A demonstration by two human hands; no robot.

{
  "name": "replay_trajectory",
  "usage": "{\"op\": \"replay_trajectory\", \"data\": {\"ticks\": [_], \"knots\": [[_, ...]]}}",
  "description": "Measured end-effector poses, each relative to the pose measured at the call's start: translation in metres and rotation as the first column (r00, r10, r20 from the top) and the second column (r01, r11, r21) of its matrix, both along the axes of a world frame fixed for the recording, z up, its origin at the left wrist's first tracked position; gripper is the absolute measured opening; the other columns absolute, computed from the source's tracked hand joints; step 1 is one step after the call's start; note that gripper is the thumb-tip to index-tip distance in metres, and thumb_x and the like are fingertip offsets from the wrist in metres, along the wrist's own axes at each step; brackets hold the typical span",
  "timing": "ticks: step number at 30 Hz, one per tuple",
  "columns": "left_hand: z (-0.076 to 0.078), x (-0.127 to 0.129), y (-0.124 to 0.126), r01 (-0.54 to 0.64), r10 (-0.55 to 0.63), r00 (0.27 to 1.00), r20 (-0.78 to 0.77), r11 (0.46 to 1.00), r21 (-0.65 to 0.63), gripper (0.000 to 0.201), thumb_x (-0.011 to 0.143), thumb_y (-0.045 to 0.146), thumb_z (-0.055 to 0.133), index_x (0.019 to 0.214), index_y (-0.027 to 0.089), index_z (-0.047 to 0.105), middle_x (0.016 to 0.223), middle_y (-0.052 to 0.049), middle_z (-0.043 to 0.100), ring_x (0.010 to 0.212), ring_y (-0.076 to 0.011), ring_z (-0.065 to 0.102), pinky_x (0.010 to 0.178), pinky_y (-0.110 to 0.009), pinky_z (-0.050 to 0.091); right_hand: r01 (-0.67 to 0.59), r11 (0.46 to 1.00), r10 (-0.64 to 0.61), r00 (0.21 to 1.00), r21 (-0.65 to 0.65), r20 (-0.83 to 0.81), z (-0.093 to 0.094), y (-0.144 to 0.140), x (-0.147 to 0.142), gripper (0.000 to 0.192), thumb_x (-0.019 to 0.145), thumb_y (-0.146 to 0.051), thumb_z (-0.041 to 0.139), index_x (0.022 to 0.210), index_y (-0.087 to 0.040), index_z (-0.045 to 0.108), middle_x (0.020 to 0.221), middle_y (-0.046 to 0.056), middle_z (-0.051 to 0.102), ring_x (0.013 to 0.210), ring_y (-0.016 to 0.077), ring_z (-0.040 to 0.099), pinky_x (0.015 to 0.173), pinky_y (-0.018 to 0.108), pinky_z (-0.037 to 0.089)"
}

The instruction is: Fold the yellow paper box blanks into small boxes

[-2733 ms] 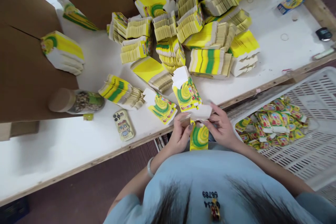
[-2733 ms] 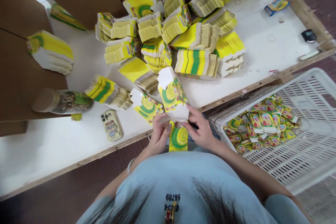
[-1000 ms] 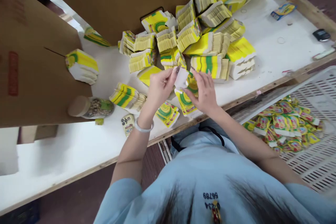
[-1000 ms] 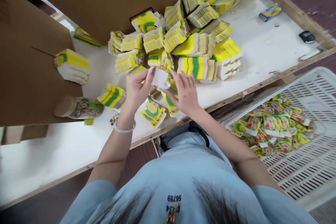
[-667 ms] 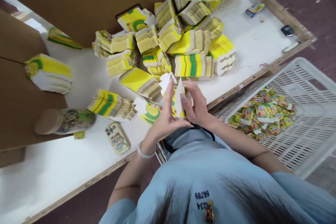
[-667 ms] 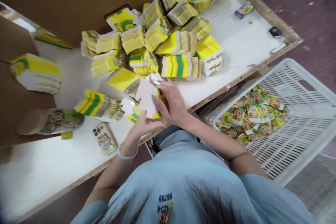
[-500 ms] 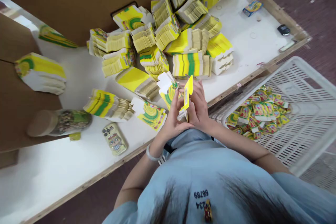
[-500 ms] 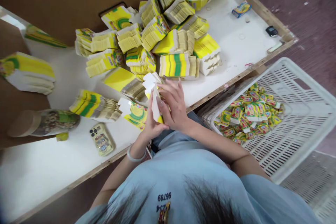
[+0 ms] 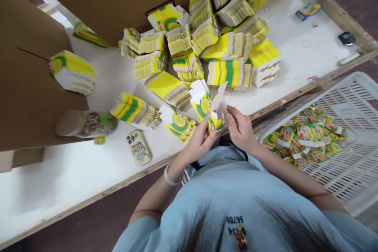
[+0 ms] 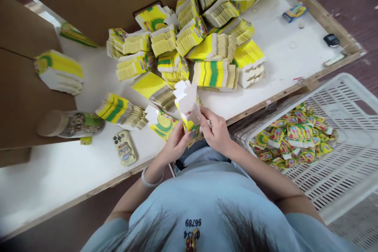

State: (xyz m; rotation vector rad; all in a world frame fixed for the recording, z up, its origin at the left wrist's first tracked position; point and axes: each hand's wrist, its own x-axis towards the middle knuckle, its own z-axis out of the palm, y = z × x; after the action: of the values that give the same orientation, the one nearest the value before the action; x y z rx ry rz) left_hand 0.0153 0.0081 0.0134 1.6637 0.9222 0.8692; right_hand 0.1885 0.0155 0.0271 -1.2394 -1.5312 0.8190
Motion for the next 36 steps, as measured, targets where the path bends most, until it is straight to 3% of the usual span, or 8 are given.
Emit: {"op": "replay_trajectory", "data": {"ticks": [6, 9, 15, 21, 26, 29, 32, 36], "knots": [[0.007, 0.009, -0.013, -0.098, 0.106, 0.994, 0.031, 0.977, -0.190, 0.054, 0.104, 0.053, 0.044, 0.142, 0.016, 0.053, 0.130, -0.014, 0.070, 0.114, -0.0239, 0.067, 0.102, -0.039, 0.055, 0.224, 0.972, -0.232, 0.963, -0.076, -0.134, -0.016, -0.013, -0.014, 0.022, 0.097, -0.043, 0.062, 0.092, -0.022, 0.062, 0.069, -0.002, 0.070, 0.058, 0.0125, 0.064, 0.055, 0.023, 0.049], [0.001, 0.013, -0.022, -0.126, 0.170, 0.978, 0.123, 0.945, -0.300, 0.057, 0.102, 0.057, 0.045, 0.146, 0.020, 0.052, 0.130, -0.014, 0.070, 0.116, -0.0246, 0.068, 0.102, -0.039, 0.055, 0.243, 0.965, -0.258, 0.941, -0.095, -0.219, -0.024, -0.022, -0.015, 0.028, 0.092, -0.040, 0.071, 0.111, -0.024, 0.056, 0.067, -0.006, 0.065, 0.055, 0.0121, 0.062, 0.054, 0.023, 0.049], [-0.016, 0.004, -0.056, -0.090, 0.175, 0.967, 0.185, 0.915, -0.392, 0.092, 0.100, 0.055, 0.053, 0.163, 0.035, -0.011, 0.145, -0.013, 0.062, 0.114, -0.0241, 0.071, 0.098, -0.044, 0.060, -0.003, 1.000, 0.001, 0.987, -0.013, -0.162, -0.028, -0.043, 0.008, 0.028, 0.090, -0.033, 0.073, 0.116, -0.024, 0.068, 0.102, 0.006, 0.076, 0.086, 0.0192, 0.074, 0.076, 0.032, 0.061], [-0.015, -0.010, -0.065, 0.095, 0.028, 0.969, 0.244, 0.875, -0.476, 0.045, 0.097, 0.048, 0.060, 0.138, 0.032, 0.052, 0.135, -0.011, 0.068, 0.114, -0.0276, 0.071, 0.094, -0.043, 0.061, -0.184, 0.974, 0.171, 0.980, -0.129, -0.106, -0.022, -0.047, 0.019, 0.025, 0.100, -0.032, 0.058, 0.084, -0.021, 0.075, 0.082, 0.004, 0.074, 0.076, 0.0164, 0.072, 0.068, 0.029, 0.060], [-0.009, -0.012, -0.057, -0.009, 0.080, 0.983, 0.163, 0.920, -0.393, 0.066, 0.101, 0.054, 0.049, 0.160, 0.031, 0.029, 0.139, -0.013, 0.066, 0.117, -0.0273, 0.070, 0.093, -0.043, 0.062, -0.184, 0.982, 0.184, 0.983, 0.032, -0.003, -0.032, -0.050, 0.032, 0.025, 0.096, -0.037, 0.066, 0.118, -0.027, 0.073, 0.100, 0.006, 0.081, 0.089, 0.0211, 0.078, 0.085, 0.037, 0.065], [-0.003, -0.012, -0.052, 0.031, 0.015, 0.994, 0.111, 0.915, -0.403, 0.064, 0.101, 0.062, 0.040, 0.154, 0.027, 0.048, 0.137, -0.014, 0.070, 0.115, -0.0303, 0.071, 0.088, -0.043, 0.064, -0.399, 0.915, 0.400, 0.917, 0.061, 0.006, -0.027, -0.049, 0.043, 0.042, 0.086, -0.054, 0.075, 0.116, -0.025, 0.076, 0.111, 0.009, 0.080, 0.103, 0.0256, 0.077, 0.092, 0.040, 0.064], [0.003, -0.011, -0.048, -0.022, 0.039, 0.999, 0.034, 0.916, -0.400, 0.054, 0.100, 0.055, 0.050, 0.143, 0.024, 0.063, 0.138, -0.012, 0.070, 0.123, -0.0304, 0.069, 0.104, -0.045, 0.057, -0.439, 0.879, 0.425, 0.898, -0.185, -0.111, -0.014, -0.049, 0.044, 0.042, 0.088, -0.050, 0.074, 0.120, -0.023, 0.073, 0.119, 0.011, 0.077, 0.106, 0.0247, 0.076, 0.086, 0.039, 0.065], [0.008, -0.007, -0.044, -0.089, 0.083, 0.996, -0.033, 0.901, -0.424, 0.057, 0.096, 0.050, 0.061, 0.146, 0.021, 0.060, 0.138, -0.013, 0.070, 0.117, -0.0297, 0.072, 0.104, -0.046, 0.058, -0.502, 0.697, 0.377, 0.864, -0.513, -0.333, 0.001, -0.052, 0.035, 0.049, 0.088, -0.027, 0.072, 0.135, -0.023, 0.059, 0.100, 0.004, 0.078, 0.077, 0.0154, 0.076, 0.067, 0.028, 0.064]]}}
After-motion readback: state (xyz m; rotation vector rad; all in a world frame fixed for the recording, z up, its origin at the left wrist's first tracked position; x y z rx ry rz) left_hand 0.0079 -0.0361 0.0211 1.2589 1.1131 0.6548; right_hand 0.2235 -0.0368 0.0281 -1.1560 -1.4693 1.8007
